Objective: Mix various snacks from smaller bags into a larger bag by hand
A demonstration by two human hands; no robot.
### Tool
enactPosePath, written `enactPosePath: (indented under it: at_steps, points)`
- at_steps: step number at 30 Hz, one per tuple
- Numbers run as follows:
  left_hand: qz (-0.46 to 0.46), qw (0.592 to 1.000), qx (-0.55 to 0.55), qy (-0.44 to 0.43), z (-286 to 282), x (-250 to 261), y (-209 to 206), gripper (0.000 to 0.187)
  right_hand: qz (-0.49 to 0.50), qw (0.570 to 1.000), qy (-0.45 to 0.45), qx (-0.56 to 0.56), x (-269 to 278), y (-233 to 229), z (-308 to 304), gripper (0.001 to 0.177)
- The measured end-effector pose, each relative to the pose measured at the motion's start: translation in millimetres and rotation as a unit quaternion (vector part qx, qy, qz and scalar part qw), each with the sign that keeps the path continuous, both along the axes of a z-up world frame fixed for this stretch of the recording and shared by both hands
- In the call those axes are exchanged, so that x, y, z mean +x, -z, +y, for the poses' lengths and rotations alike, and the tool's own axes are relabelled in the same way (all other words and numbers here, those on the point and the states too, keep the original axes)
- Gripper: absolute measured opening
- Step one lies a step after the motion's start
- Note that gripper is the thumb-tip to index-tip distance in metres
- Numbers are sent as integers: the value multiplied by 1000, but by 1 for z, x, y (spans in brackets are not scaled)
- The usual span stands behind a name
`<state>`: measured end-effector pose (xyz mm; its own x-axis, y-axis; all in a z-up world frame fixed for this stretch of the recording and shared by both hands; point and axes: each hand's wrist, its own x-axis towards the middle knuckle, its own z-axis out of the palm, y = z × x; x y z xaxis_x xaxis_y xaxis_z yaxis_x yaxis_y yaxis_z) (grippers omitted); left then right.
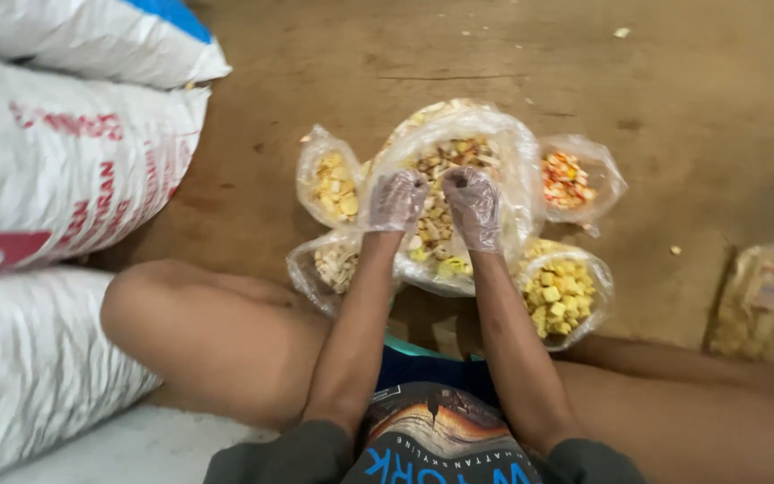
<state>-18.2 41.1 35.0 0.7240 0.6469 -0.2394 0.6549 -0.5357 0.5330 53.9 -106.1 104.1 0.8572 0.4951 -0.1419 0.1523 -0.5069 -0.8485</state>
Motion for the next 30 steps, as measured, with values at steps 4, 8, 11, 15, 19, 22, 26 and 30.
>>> enactPosePath:
  at_steps: [4, 8, 11, 15, 19, 22, 26, 30]
  points:
    - [9, 997, 24, -66, 47, -44, -30, 25, -28, 994, -77, 69, -31, -58, 43, 21]
    - [23, 993, 53, -101, 81, -85, -23, 24, -17, 986, -144, 81, -54, -83, 97, 23]
    - [34, 990, 67, -119, 98, -97, -14, 24, -11, 976, -213, 51, -56, -68, 130, 31]
    - [47, 987, 78, -136, 115, -115, 0, 23, 23, 974, -219, 55, -60, -58, 149, 37]
    - [57, 988, 92, -110, 107, -119, 15, 22, 91, 978, -186, 38, -67, -71, 135, 32]
    - [53, 990, 106, -73, 98, -98, 23, 22, 66, 983, -172, 6, -59, -72, 127, 31]
    - [52, 992, 119, 3, 53, -54, 42, 22, -10, 987, -149, -62, -36, -81, 86, 30]
    - [44, 988, 131, 67, 3, -15, 55, 22, -111, 984, -116, -72, 12, -12, 32, 31]
